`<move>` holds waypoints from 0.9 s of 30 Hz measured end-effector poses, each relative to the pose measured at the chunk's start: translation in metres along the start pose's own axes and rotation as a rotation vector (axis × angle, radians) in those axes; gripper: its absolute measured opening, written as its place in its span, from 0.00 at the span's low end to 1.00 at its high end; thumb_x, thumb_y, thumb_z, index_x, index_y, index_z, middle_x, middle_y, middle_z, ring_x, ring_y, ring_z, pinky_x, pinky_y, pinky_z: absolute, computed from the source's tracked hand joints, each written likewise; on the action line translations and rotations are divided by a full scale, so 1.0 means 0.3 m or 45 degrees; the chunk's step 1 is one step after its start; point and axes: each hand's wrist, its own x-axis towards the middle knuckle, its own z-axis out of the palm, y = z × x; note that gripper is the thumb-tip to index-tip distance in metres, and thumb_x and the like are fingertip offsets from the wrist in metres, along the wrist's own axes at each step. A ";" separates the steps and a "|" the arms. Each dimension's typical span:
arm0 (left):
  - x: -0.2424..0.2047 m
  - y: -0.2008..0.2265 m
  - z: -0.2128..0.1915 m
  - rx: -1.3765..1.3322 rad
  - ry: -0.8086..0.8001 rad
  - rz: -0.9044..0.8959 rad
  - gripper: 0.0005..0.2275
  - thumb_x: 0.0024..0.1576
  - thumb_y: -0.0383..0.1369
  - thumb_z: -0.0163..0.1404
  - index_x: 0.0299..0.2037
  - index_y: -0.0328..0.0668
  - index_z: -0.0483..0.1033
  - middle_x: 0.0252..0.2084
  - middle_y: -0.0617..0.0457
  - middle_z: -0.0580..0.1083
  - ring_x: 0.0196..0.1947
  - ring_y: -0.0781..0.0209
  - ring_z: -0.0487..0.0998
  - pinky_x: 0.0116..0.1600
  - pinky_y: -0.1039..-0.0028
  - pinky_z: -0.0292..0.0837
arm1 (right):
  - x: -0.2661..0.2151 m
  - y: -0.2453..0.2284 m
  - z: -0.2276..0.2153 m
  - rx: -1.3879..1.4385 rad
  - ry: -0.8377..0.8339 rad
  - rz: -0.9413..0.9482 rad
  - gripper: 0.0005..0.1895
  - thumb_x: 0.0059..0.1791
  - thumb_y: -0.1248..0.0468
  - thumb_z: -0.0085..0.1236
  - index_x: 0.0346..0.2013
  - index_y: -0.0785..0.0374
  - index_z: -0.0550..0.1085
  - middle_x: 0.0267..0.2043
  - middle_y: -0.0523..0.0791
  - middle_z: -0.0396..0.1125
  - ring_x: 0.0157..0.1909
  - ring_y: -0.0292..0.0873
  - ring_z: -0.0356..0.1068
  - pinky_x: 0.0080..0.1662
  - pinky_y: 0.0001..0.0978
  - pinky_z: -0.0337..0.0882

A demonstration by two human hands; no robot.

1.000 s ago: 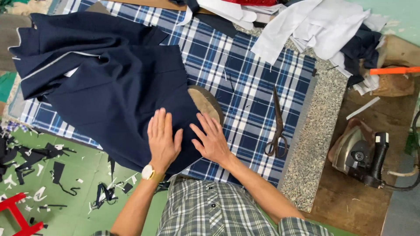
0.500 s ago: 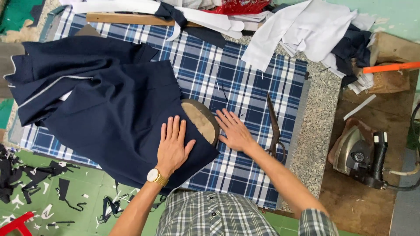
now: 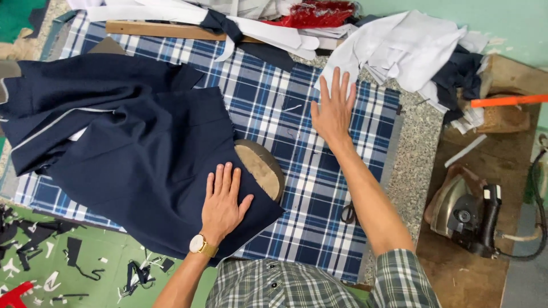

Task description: The person cuts a dark blue garment with shears, places a curved pressing tool under the fabric, and irons the area with a steam iron. They repeat the process on another section, then use a red brush to sweep the work surface.

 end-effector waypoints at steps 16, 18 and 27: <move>-0.033 0.066 -0.072 -0.198 0.423 0.019 0.35 0.63 0.49 0.47 0.74 0.29 0.57 0.78 0.30 0.48 0.78 0.32 0.45 0.77 0.45 0.38 | -1.288 0.116 -0.350 0.121 0.227 1.079 0.22 0.57 0.62 0.50 0.66 0.58 0.67 0.77 0.57 0.49 0.78 0.65 0.42 0.68 0.70 0.42; -0.051 0.094 -0.094 -0.166 0.490 -0.036 0.30 0.69 0.48 0.36 0.72 0.27 0.58 0.77 0.28 0.51 0.77 0.29 0.49 0.77 0.43 0.47 | -1.347 0.098 -0.369 0.116 0.258 1.130 0.20 0.55 0.62 0.48 0.62 0.59 0.71 0.76 0.54 0.54 0.79 0.60 0.46 0.69 0.68 0.42; -0.118 0.119 -0.005 0.013 0.283 -0.031 0.32 0.66 0.52 0.40 0.73 0.36 0.59 0.76 0.34 0.55 0.77 0.35 0.53 0.76 0.46 0.48 | -1.171 0.417 -0.568 -0.270 0.519 0.351 0.11 0.53 0.74 0.55 0.49 0.78 0.74 0.54 0.66 0.69 0.57 0.68 0.67 0.56 0.59 0.65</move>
